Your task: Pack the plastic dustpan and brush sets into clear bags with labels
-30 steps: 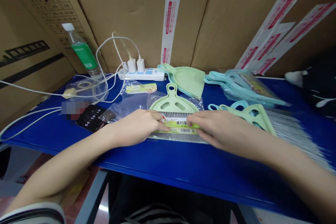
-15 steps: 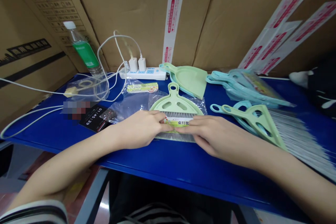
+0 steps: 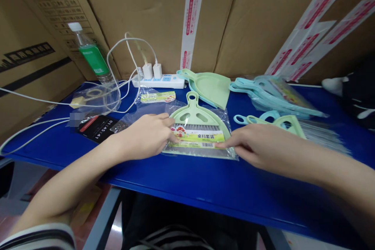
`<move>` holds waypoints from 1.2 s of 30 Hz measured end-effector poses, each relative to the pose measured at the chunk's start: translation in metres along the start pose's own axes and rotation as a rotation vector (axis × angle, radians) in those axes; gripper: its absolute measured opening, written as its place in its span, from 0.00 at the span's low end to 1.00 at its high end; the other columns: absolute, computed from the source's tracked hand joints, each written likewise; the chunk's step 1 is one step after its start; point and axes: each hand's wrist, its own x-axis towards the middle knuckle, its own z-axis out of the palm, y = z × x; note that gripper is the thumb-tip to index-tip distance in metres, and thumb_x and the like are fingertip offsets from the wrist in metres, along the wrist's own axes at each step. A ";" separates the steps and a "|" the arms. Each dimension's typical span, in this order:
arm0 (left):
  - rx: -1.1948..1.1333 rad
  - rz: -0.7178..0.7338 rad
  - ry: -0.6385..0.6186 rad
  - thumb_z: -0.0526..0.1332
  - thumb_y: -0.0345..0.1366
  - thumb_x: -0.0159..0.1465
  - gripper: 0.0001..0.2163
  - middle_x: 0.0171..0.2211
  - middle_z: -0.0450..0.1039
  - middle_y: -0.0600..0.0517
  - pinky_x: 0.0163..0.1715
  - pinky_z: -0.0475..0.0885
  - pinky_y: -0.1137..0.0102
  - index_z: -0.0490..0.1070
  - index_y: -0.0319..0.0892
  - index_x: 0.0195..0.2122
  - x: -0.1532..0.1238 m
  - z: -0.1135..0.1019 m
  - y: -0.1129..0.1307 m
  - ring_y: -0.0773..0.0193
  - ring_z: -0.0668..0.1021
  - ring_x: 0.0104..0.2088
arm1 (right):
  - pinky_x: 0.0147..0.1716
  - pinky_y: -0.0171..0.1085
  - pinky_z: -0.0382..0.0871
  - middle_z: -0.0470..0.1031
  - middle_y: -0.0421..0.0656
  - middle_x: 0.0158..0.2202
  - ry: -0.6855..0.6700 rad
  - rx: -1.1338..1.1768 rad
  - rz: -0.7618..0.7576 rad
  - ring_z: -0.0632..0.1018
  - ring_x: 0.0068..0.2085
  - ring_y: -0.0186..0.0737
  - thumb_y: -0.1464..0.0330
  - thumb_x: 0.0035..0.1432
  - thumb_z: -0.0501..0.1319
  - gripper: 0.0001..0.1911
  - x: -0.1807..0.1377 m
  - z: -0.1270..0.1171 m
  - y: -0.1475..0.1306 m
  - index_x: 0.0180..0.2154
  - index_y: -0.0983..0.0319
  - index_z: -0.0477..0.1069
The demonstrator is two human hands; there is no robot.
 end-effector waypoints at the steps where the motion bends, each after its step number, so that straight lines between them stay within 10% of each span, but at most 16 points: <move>1: -0.005 -0.004 -0.010 0.56 0.25 0.61 0.20 0.31 0.71 0.50 0.33 0.68 0.69 0.78 0.54 0.46 -0.001 -0.001 -0.002 0.61 0.72 0.35 | 0.26 0.36 0.68 0.83 0.39 0.32 -0.009 0.001 0.005 0.81 0.30 0.40 0.78 0.52 0.54 0.21 -0.001 -0.002 0.001 0.37 0.53 0.82; 19: -0.093 -0.143 -0.042 0.52 0.32 0.64 0.12 0.27 0.75 0.52 0.25 0.62 0.71 0.73 0.41 0.27 0.001 -0.003 -0.004 0.64 0.76 0.26 | 0.22 0.37 0.53 0.72 0.43 0.20 -0.001 -0.077 0.076 0.71 0.21 0.39 0.67 0.63 0.45 0.18 0.008 0.003 -0.006 0.24 0.59 0.65; 36: 0.131 -0.341 -0.122 0.51 0.25 0.62 0.13 0.26 0.77 0.47 0.22 0.65 0.68 0.66 0.35 0.48 0.008 0.010 0.017 0.56 0.79 0.25 | 0.18 0.34 0.45 0.63 0.37 0.16 0.067 -0.158 0.192 0.62 0.17 0.33 0.74 0.50 0.51 0.07 0.011 0.010 -0.013 0.23 0.58 0.56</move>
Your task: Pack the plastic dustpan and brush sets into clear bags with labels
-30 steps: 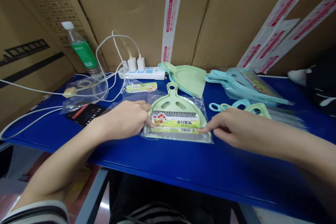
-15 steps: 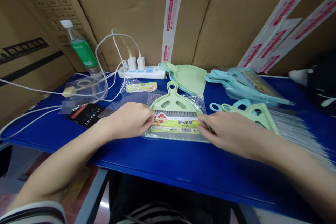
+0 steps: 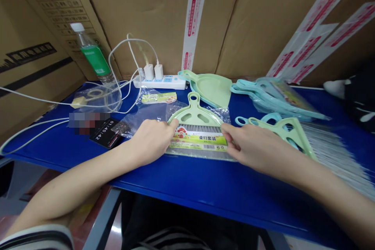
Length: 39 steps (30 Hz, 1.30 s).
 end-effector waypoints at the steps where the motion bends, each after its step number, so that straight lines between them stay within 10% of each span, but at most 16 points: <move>1: 0.001 0.003 0.005 0.50 0.25 0.62 0.13 0.26 0.77 0.47 0.22 0.64 0.68 0.66 0.35 0.47 0.000 0.000 0.000 0.57 0.79 0.25 | 0.18 0.34 0.45 0.63 0.37 0.16 -0.005 0.009 0.000 0.62 0.17 0.33 0.74 0.50 0.51 0.08 0.000 0.000 0.000 0.23 0.58 0.55; 39: 0.021 -0.012 0.012 0.50 0.28 0.63 0.12 0.27 0.78 0.45 0.24 0.66 0.67 0.69 0.35 0.44 0.004 -0.001 -0.004 0.56 0.80 0.27 | 0.19 0.34 0.47 0.64 0.37 0.17 -0.113 -0.010 0.075 0.65 0.19 0.34 0.73 0.54 0.51 0.09 0.002 -0.010 -0.006 0.23 0.58 0.55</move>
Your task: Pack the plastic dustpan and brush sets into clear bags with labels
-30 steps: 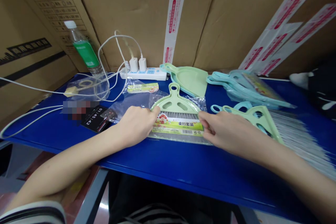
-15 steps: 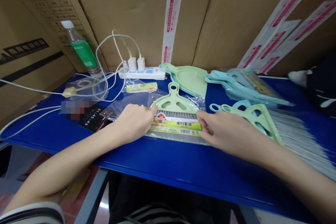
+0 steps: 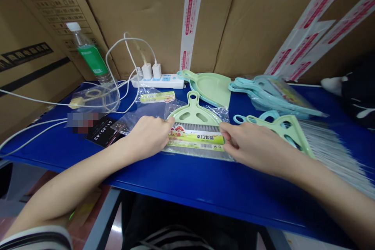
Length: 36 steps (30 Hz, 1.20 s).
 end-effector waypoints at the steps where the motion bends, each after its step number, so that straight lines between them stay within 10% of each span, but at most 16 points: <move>1: 0.001 -0.001 0.000 0.50 0.28 0.63 0.12 0.27 0.78 0.45 0.24 0.65 0.67 0.69 0.35 0.44 0.000 0.000 0.000 0.56 0.80 0.27 | 0.19 0.34 0.47 0.64 0.37 0.16 -0.001 0.004 -0.002 0.64 0.19 0.34 0.73 0.54 0.50 0.09 0.000 0.000 0.001 0.24 0.57 0.55; 36: 0.024 0.001 -0.050 0.51 0.28 0.64 0.10 0.27 0.77 0.48 0.23 0.61 0.69 0.68 0.36 0.43 0.003 -0.003 -0.002 0.59 0.79 0.26 | 0.19 0.34 0.46 0.64 0.35 0.17 0.014 0.070 -0.022 0.66 0.19 0.34 0.75 0.52 0.53 0.08 0.000 0.001 0.002 0.25 0.58 0.57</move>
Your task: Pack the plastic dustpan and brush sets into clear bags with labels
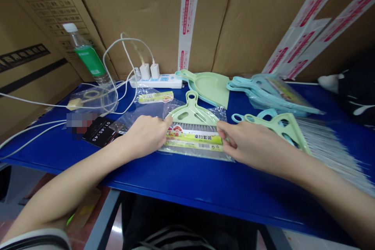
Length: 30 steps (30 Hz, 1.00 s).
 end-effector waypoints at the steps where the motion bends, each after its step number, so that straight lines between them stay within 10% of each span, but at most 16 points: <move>1: 0.002 -0.003 0.001 0.51 0.28 0.64 0.10 0.27 0.77 0.47 0.23 0.61 0.69 0.69 0.36 0.43 0.000 0.000 0.000 0.58 0.79 0.27 | 0.19 0.34 0.46 0.64 0.35 0.16 -0.005 -0.015 0.002 0.66 0.19 0.35 0.75 0.53 0.53 0.08 0.000 0.000 0.000 0.26 0.58 0.58; 21: -0.016 -0.023 -0.004 0.51 0.29 0.64 0.10 0.27 0.77 0.46 0.25 0.66 0.67 0.68 0.36 0.43 -0.001 0.003 0.002 0.56 0.80 0.27 | 0.28 0.35 0.65 0.79 0.43 0.32 0.161 0.171 -0.536 0.78 0.29 0.38 0.76 0.60 0.51 0.18 0.002 0.010 0.003 0.44 0.58 0.77; 30: -0.037 0.203 0.333 0.55 0.25 0.62 0.08 0.32 0.75 0.48 0.27 0.70 0.68 0.71 0.39 0.39 -0.007 0.007 0.014 0.57 0.79 0.33 | 0.28 0.34 0.67 0.79 0.43 0.32 0.112 0.220 -0.513 0.78 0.29 0.37 0.78 0.59 0.51 0.22 0.001 0.008 0.003 0.47 0.57 0.77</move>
